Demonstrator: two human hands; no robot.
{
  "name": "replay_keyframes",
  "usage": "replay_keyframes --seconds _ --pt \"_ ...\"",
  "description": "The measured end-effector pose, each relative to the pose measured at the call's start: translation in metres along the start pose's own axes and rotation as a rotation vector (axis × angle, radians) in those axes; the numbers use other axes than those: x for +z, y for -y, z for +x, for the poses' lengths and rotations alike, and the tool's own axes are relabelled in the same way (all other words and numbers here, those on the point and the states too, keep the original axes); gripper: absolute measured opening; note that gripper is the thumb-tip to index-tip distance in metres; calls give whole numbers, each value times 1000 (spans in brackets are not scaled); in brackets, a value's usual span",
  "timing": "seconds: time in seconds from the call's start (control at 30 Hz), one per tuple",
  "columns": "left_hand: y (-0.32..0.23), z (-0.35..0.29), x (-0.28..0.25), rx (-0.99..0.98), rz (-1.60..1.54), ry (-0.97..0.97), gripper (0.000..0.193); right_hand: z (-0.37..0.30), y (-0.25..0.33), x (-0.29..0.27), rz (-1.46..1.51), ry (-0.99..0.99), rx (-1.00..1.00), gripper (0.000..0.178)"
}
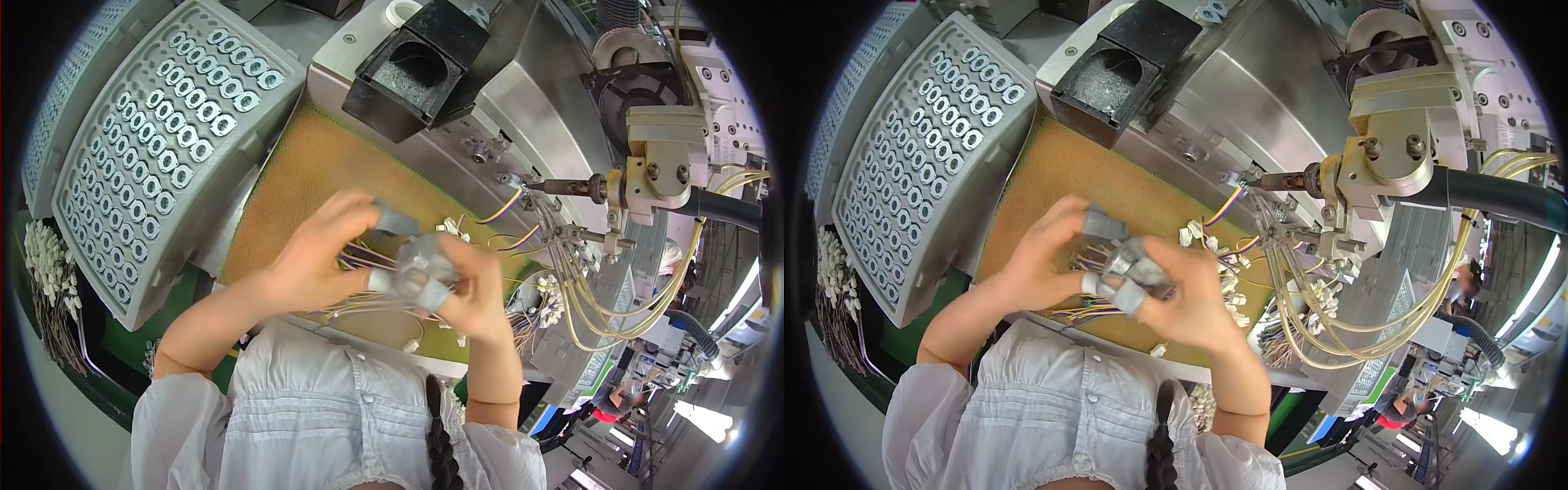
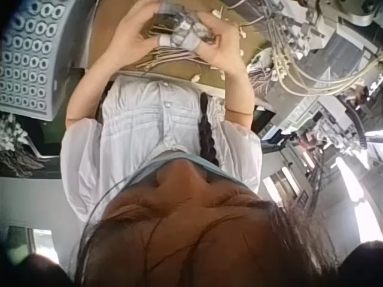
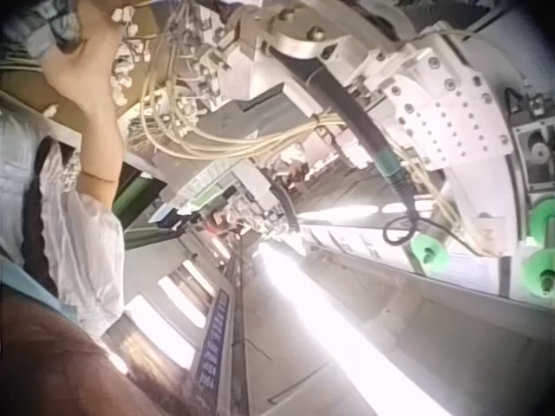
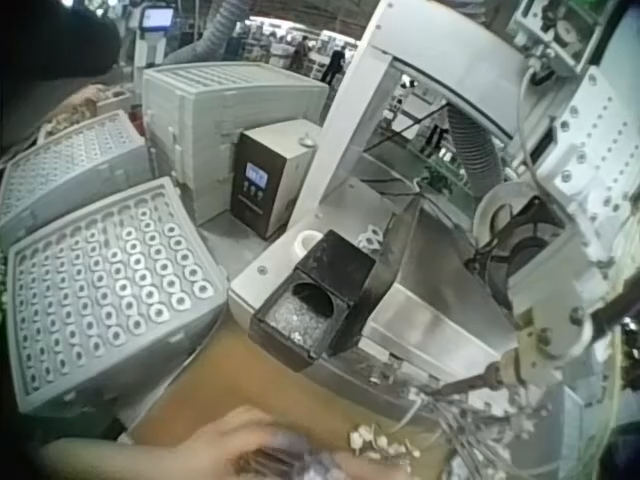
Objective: The person assembles wiring harnesses by hand, connecting multi-colored wires to electronic components at a manual assembly station.
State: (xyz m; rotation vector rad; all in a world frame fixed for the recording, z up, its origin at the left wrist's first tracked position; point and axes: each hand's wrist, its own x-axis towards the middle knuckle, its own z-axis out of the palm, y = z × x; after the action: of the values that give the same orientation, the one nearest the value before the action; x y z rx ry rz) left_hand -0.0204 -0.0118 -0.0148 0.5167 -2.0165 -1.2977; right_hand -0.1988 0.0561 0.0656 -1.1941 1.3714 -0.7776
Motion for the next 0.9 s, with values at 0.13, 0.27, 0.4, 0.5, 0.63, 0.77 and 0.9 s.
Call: replay_keyframes --seconds 0.13,0.27,0.4,0.5,0.63,0.77,0.9 --pt "5 -49 4 100 445 169 27 -17 1 5 -385 -517 -242 27" --pt "-4 -37 -14 -179 267 142 25 -22 -7 7 -245 -671 -311 31" --pt "8 -16 -18 -147 449 77 28 -24 -3 18 71 -768 -223 35" --pt "15 -19 -5 66 719 219 27 -28 -4 17 11 -754 -230 37" --pt "5 -8 -8 35 680 154 24 -29 -10 18 -167 -759 -325 41" --pt "4 6 -12 -35 587 42 27 -26 -9 22 -89 -849 -325 44" --pt "2 20 28 -19 500 78 26 -25 -8 25 -38 -869 -323 42"
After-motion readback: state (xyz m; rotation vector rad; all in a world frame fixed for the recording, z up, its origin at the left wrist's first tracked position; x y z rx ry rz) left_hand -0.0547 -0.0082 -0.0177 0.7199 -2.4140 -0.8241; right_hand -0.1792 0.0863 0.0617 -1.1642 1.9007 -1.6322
